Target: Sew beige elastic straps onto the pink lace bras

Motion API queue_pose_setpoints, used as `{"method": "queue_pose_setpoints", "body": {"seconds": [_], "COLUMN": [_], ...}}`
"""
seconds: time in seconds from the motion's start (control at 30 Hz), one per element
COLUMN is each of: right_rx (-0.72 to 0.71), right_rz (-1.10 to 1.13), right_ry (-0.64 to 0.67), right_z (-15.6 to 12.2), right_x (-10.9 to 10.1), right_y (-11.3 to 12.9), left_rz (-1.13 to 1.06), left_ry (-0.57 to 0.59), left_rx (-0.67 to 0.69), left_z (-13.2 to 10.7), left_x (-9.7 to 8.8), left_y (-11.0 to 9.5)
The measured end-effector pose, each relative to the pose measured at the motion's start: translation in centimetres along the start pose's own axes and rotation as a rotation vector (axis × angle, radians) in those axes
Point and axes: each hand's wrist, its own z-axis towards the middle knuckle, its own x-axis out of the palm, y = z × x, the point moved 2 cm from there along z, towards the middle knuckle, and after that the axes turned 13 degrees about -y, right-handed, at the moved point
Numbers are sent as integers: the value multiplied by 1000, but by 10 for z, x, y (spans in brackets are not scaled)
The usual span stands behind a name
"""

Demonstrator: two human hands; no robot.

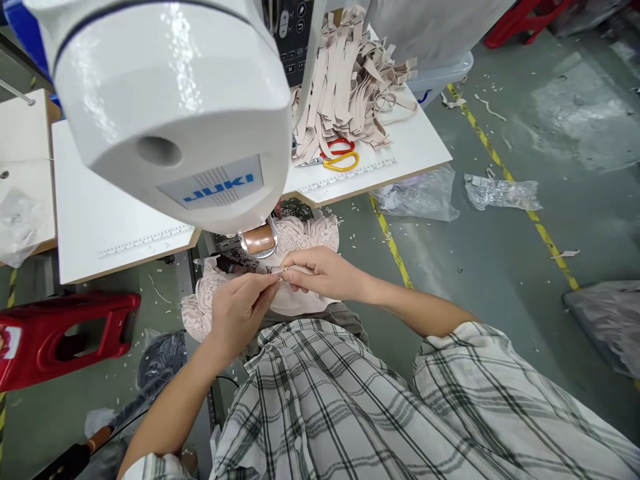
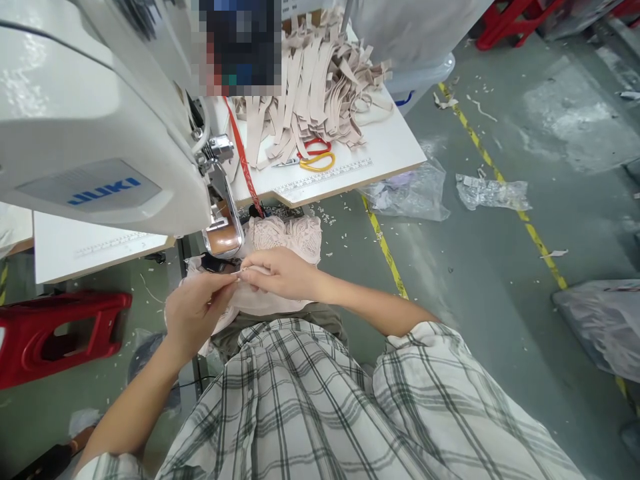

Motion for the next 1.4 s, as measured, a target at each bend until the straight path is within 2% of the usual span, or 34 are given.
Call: {"method": "queue_pose_setpoints", "body": {"seconds": [0.3,0.47,0.53,0.6,0.7,0.77,0.83,0.93,1.0,1.07,1.17,1.23,1.3,1.4], "right_rx": [17,42,75,53,-91,-178,-225,-247,-238,-227,-223,-222,-223,-244], "right_rz": [-18,-14,4,-23,-154,-246,-303,-317,-333,-386,-471,-504,-527,-565], "right_ry": [88,96,92,20,-167,-247,-262,-193,-158,-136,-96,-89,-84,-114], "right_z": [0,0,-1,-2,-2,1,10,33,49,61,68,69,68,63], "right_x": [-4,-3,-1,0,2,3,2,-3,-6,-9,-10,-10,-10,-8], "right_y": [3,-1,-3,-4,-1,1,4,7,10,15,22,26,27,20], "left_rz": [53,26,38,83,158,187,181,199,289,365,369,348,334,381], "left_ry": [38,239,278,243,136,75,33,-35,-61,-71,-80,-40,26,103], "left_rx": [-77,-68,-82,-104,-134,-168,-214,-243,-158,31,294,335,305,243], "left_z": [-2,3,3,1,-2,-2,-1,1,1,1,-2,-3,-2,2], "left_x": [2,7,9,12,18,23,25,23,20,15,9,7,7,7], "left_y": [4,8,10,10,7,4,5,15,28,41,59,67,71,66]}}
